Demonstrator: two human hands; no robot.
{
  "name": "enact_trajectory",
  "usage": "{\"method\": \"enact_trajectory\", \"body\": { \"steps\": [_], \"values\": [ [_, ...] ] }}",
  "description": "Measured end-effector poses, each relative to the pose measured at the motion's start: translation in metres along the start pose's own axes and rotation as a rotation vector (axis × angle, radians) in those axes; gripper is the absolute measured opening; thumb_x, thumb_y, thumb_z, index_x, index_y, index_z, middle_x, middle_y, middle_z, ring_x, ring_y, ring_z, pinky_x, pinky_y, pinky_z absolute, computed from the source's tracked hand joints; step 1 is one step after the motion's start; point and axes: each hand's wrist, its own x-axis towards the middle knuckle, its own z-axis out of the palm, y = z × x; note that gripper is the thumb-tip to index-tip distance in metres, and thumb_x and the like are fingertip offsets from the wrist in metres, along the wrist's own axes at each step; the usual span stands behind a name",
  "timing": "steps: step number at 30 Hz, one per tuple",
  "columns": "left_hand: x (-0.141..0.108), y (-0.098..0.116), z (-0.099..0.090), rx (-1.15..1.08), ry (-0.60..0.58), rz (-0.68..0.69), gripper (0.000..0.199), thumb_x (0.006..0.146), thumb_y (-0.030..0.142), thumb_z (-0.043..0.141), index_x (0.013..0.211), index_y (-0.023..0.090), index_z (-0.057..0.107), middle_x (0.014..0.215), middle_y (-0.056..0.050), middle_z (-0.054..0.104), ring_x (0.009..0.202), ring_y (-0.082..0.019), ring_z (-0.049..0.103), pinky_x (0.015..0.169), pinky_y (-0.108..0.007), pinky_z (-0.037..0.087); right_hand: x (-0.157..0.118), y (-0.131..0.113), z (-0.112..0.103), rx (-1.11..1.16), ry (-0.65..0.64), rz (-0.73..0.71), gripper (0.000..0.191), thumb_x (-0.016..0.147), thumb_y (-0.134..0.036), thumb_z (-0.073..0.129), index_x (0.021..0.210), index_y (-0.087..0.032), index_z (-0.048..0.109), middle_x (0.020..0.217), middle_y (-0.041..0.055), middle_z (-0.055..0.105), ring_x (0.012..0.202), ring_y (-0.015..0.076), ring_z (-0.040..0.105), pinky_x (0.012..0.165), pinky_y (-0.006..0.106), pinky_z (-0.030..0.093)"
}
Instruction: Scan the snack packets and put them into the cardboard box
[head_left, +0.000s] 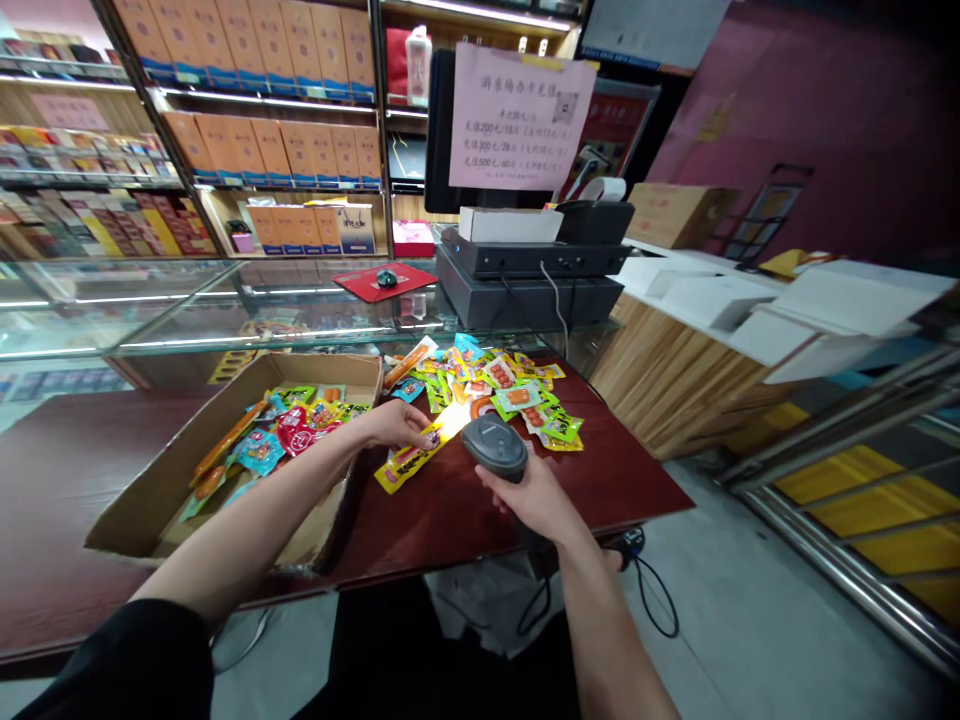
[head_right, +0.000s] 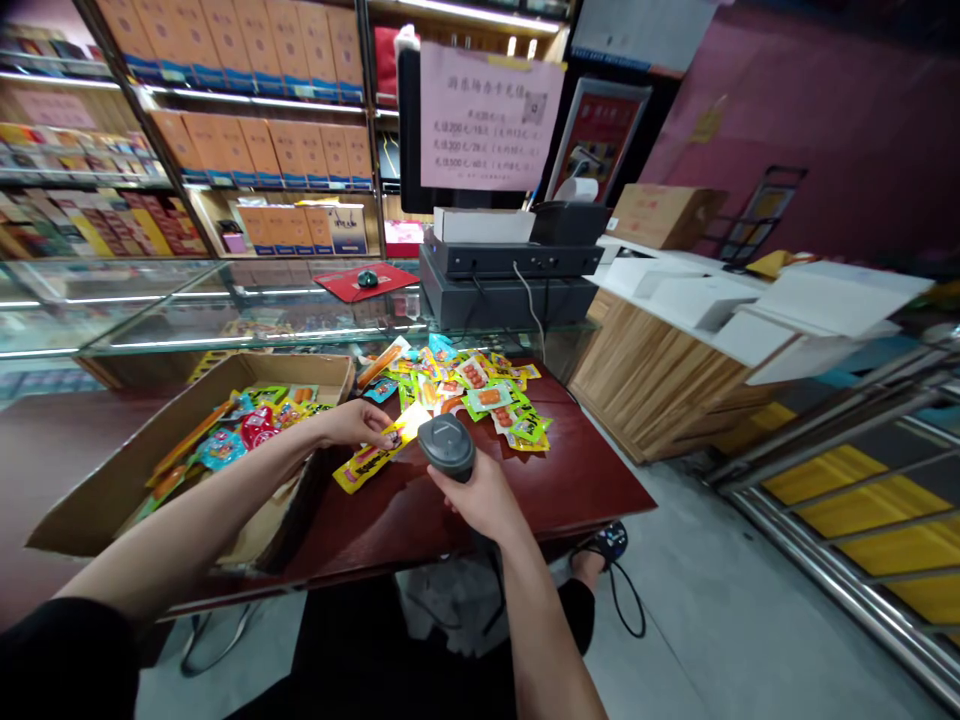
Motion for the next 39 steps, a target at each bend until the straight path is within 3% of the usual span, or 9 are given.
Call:
{"method": "enact_trajectory", "body": {
  "steps": [7,13,16,19,23,26,28,33,39],
  "values": [
    [-0.003,0.001,0.001,0.042,0.035,-0.008,0.049,0.052,0.046,0.081,0.091,0.016,0.075,0.068,0.000,0.067,0.054,-0.010,0.051,0.043,-0.019,0.032,0.000,-0.001,0.002,0.041,-0.019,0.010,0.032,0.078,-0.040,0.068,0.098,-0.018,0.058,0.065,0.0009,0.065,0.046,0.0134,0.058,0.041,0.022,0.047],
    [-0.014,0.019,-0.005,-0.019,0.078,0.048,0.048,0.054,0.048,0.081,0.091,0.017,0.073,0.072,0.001,0.067,0.057,-0.010,0.053,0.047,-0.017,0.036,0.001,-0.008,0.000,0.026,-0.001,0.003,0.031,0.077,-0.042,0.069,0.092,-0.018,0.057,0.057,-0.0011,0.061,0.045,0.0140,0.058,0.042,0.023,0.047],
    [-0.036,0.034,-0.028,-0.053,0.152,0.070,0.048,0.057,0.049,0.080,0.093,0.018,0.073,0.075,0.000,0.067,0.059,-0.010,0.054,0.047,-0.016,0.038,0.007,-0.014,-0.002,-0.005,-0.023,0.007,0.029,0.077,-0.044,0.068,0.085,-0.018,0.058,0.053,-0.0014,0.060,0.045,0.0137,0.057,0.044,0.023,0.046],
    [-0.073,0.040,-0.067,-0.011,0.231,0.080,0.044,0.059,0.046,0.080,0.092,0.019,0.074,0.075,-0.001,0.067,0.059,-0.009,0.054,0.046,-0.015,0.037,0.016,-0.019,0.000,-0.043,-0.028,0.017,0.029,0.077,-0.045,0.067,0.079,-0.018,0.058,0.053,-0.0006,0.060,0.045,0.0136,0.057,0.045,0.024,0.046],
    [-0.131,0.031,-0.113,0.028,0.355,-0.061,0.046,0.057,0.042,0.082,0.098,0.022,0.075,0.083,-0.003,0.072,0.069,-0.013,0.061,0.050,-0.015,0.043,0.028,-0.030,0.013,-0.044,-0.047,0.007,0.030,0.076,-0.045,0.068,0.081,-0.018,0.057,0.055,-0.0001,0.062,0.045,0.0140,0.058,0.045,0.024,0.046],
    [-0.160,0.020,-0.128,0.010,0.453,-0.138,0.050,0.060,0.044,0.080,0.104,0.020,0.073,0.090,-0.005,0.073,0.082,-0.018,0.065,0.058,-0.019,0.050,0.032,-0.042,0.024,-0.087,-0.063,-0.012,0.026,0.075,-0.042,0.068,0.080,-0.018,0.058,0.053,-0.0002,0.061,0.044,0.0138,0.057,0.045,0.024,0.046],
    [-0.165,0.014,-0.128,-0.007,0.483,-0.158,0.054,0.059,0.046,0.081,0.105,0.019,0.073,0.090,-0.006,0.073,0.084,-0.019,0.066,0.061,-0.021,0.052,0.033,-0.046,0.028,-0.111,-0.075,-0.026,0.025,0.075,-0.041,0.068,0.080,-0.018,0.059,0.053,0.0001,0.062,0.044,0.0136,0.057,0.045,0.024,0.046],
    [-0.126,0.017,-0.106,-0.042,0.376,-0.104,0.057,0.053,0.050,0.082,0.100,0.020,0.074,0.087,-0.007,0.073,0.080,-0.019,0.068,0.063,-0.025,0.055,0.033,-0.036,0.018,-0.086,-0.069,-0.019,0.029,0.076,-0.045,0.067,0.077,-0.018,0.057,0.053,0.0000,0.061,0.044,0.0136,0.057,0.045,0.024,0.046],
    [-0.025,0.039,-0.055,-0.016,0.217,0.074,0.051,0.062,0.046,0.078,0.103,0.017,0.072,0.082,-0.006,0.071,0.073,-0.017,0.066,0.056,-0.023,0.053,0.025,-0.020,-0.015,-0.060,0.017,0.041,0.030,0.075,-0.046,0.068,0.078,-0.019,0.055,0.054,-0.0004,0.060,0.045,0.0143,0.056,0.044,0.025,0.046]
  ]
}}
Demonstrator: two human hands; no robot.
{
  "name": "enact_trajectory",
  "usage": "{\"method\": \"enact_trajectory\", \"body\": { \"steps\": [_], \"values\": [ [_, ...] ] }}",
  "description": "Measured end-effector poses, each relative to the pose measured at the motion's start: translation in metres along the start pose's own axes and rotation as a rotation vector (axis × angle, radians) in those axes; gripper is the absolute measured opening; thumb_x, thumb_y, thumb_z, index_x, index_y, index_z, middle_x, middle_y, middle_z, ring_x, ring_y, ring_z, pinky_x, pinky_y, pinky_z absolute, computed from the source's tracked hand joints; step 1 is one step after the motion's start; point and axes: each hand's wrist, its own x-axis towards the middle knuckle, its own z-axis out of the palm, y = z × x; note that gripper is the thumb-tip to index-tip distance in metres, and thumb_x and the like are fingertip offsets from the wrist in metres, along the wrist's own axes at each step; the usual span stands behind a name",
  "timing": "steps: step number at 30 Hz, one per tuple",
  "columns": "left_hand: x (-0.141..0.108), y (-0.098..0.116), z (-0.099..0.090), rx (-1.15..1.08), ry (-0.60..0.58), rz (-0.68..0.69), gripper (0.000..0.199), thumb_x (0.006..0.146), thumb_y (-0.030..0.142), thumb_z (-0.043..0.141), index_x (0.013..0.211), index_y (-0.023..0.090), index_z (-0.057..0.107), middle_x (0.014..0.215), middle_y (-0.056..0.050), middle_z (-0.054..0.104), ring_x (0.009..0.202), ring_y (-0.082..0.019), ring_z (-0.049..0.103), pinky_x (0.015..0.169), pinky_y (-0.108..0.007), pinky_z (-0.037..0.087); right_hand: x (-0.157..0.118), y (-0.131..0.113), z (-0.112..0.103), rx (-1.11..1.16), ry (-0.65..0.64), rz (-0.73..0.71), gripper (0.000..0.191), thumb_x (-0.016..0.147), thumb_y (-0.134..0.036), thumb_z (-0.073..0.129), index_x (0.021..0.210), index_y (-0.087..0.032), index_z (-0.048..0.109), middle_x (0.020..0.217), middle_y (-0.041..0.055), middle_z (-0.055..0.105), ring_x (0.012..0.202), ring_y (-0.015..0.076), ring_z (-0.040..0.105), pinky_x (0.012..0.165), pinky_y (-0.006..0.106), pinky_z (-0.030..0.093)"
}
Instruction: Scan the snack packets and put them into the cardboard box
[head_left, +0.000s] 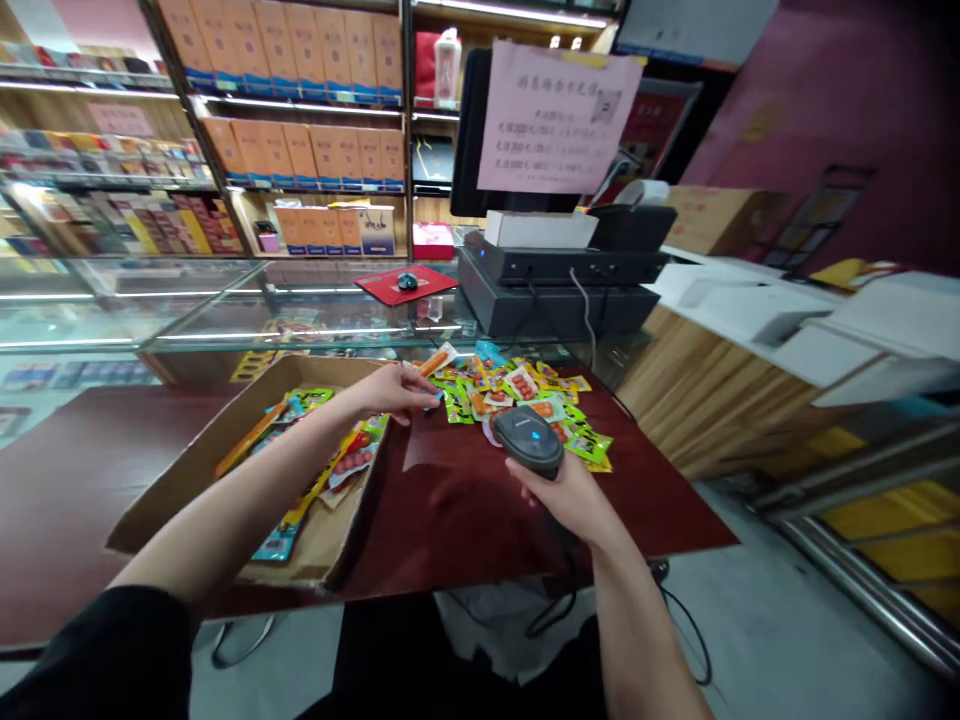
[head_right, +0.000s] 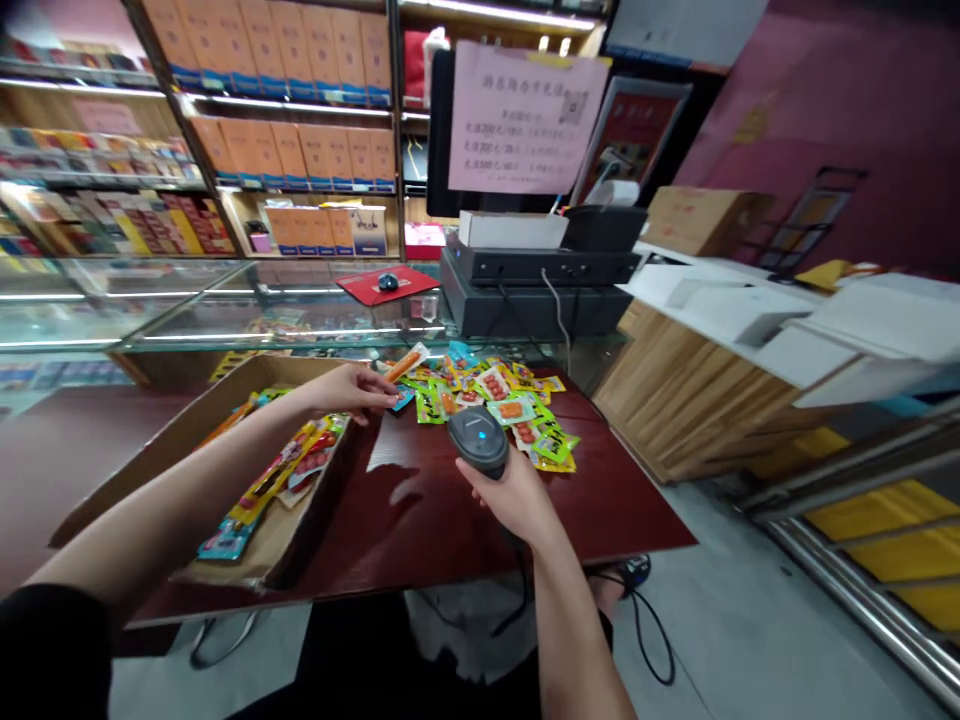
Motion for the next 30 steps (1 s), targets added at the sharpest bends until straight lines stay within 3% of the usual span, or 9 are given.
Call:
{"method": "enact_trajectory", "body": {
  "steps": [5,9,12,18,23,27,30],
  "values": [
    [0.072,0.003,0.058,0.173,0.092,0.044,0.022,0.072,0.027,0.068,0.091,0.015,0.069,0.075,-0.005,0.069,0.064,-0.017,0.064,0.054,-0.024,0.049,-0.012,0.009,-0.024,-0.009,0.082,0.045,0.029,0.075,-0.046,0.068,0.078,-0.019,0.058,0.053,0.0006,0.061,0.045,0.0163,0.057,0.045,0.027,0.048],
    [0.100,-0.009,0.079,0.428,0.351,0.082,0.022,0.075,0.030,0.065,0.091,0.015,0.060,0.081,-0.009,0.068,0.071,-0.021,0.065,0.064,-0.028,0.048,-0.019,0.019,-0.034,-0.007,0.118,0.067,0.029,0.075,-0.046,0.068,0.077,-0.018,0.058,0.054,0.0014,0.061,0.045,0.0155,0.057,0.045,0.027,0.048],
    [0.107,-0.021,0.084,0.485,0.459,0.053,0.035,0.072,0.042,0.069,0.092,0.016,0.055,0.082,-0.011,0.067,0.081,-0.024,0.065,0.070,-0.028,0.046,-0.020,0.025,-0.036,-0.015,0.107,0.086,0.029,0.076,-0.046,0.068,0.076,-0.018,0.059,0.053,0.0014,0.061,0.044,0.0145,0.056,0.045,0.026,0.046],
    [0.111,-0.029,0.093,0.455,0.347,-0.023,0.042,0.064,0.051,0.074,0.083,0.018,0.057,0.076,-0.007,0.067,0.068,-0.020,0.064,0.061,-0.025,0.043,-0.017,0.030,-0.030,-0.030,0.081,0.078,0.029,0.077,-0.046,0.067,0.077,-0.018,0.061,0.053,0.0015,0.062,0.045,0.0152,0.057,0.046,0.026,0.047],
    [0.115,-0.025,0.096,0.470,0.298,-0.001,0.031,0.062,0.042,0.078,0.068,0.017,0.059,0.074,-0.006,0.067,0.065,-0.018,0.064,0.059,-0.024,0.043,-0.018,0.031,-0.025,-0.027,0.069,0.069,0.028,0.078,-0.046,0.066,0.079,-0.018,0.061,0.054,0.0009,0.062,0.046,0.0155,0.058,0.047,0.026,0.047],
    [0.112,-0.024,0.087,0.293,0.256,-0.064,0.019,0.070,0.029,0.071,0.081,0.016,0.061,0.079,-0.005,0.068,0.049,-0.014,0.061,0.051,-0.023,0.044,-0.019,0.032,-0.022,-0.020,0.078,0.097,0.028,0.076,-0.045,0.067,0.082,-0.018,0.061,0.057,0.0018,0.063,0.048,0.0165,0.060,0.046,0.026,0.049],
    [0.112,-0.026,0.080,0.191,0.288,-0.070,0.020,0.072,0.021,0.067,0.090,0.016,0.060,0.085,-0.006,0.068,0.048,-0.012,0.061,0.048,-0.022,0.044,-0.019,0.032,-0.018,-0.008,0.073,0.081,0.029,0.076,-0.045,0.068,0.083,-0.018,0.062,0.056,0.0014,0.063,0.048,0.0164,0.060,0.046,0.026,0.049]
  ]
}}
